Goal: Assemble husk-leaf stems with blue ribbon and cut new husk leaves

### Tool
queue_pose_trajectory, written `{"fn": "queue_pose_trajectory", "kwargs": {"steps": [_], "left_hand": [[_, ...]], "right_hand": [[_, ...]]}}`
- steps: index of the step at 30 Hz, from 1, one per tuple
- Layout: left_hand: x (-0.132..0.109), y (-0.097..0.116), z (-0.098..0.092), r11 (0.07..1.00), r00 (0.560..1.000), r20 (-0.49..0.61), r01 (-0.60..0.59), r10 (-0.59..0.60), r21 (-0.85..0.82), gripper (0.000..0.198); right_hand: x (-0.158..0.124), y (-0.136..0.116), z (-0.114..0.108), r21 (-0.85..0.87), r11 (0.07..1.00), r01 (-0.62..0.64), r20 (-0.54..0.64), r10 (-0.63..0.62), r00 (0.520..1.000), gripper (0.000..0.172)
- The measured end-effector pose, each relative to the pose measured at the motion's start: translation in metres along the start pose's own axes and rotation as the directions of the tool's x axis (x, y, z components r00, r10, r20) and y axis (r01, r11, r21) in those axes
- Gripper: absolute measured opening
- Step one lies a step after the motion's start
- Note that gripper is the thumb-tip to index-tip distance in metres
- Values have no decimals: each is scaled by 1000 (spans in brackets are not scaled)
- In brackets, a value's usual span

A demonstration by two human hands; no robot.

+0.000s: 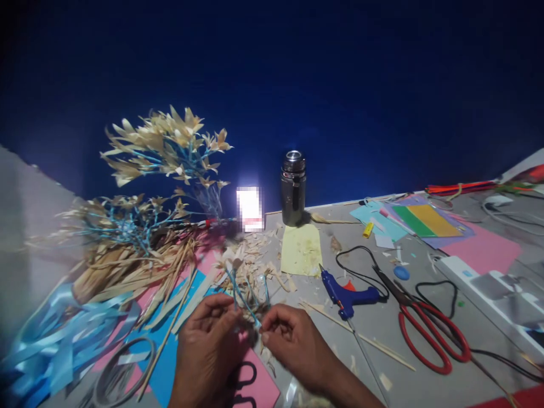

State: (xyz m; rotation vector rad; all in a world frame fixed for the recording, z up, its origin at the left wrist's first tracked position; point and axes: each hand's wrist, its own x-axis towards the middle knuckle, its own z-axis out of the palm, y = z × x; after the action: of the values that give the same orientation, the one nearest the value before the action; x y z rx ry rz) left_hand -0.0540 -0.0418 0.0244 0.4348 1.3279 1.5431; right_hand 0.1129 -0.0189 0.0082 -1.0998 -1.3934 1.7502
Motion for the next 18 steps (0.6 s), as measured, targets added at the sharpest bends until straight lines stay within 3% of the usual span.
{"fn": "queue_pose_trajectory", "kwargs": {"steps": [5,11,15,18], "left_hand": [[1,3,2,997,997,-7,-75,75,-28,38],[-6,4,3,1000,1000,-30,6,-6,-15,32],[-5,2,-1,1000,1000,7,12,-12,7,31],[-7,1,-1,995,999,35,-21,17,96,29]], "right_hand": [[-2,-2,2,-224,970,90,24,-87,996,4],[-1,4,-1,-418,883,214,21,-226,974,8],[-2,3,-3,-463,843,272,51,-282,958,8],[-2,-5,-3,-410,865,290,-32,-332,943,9]]}}
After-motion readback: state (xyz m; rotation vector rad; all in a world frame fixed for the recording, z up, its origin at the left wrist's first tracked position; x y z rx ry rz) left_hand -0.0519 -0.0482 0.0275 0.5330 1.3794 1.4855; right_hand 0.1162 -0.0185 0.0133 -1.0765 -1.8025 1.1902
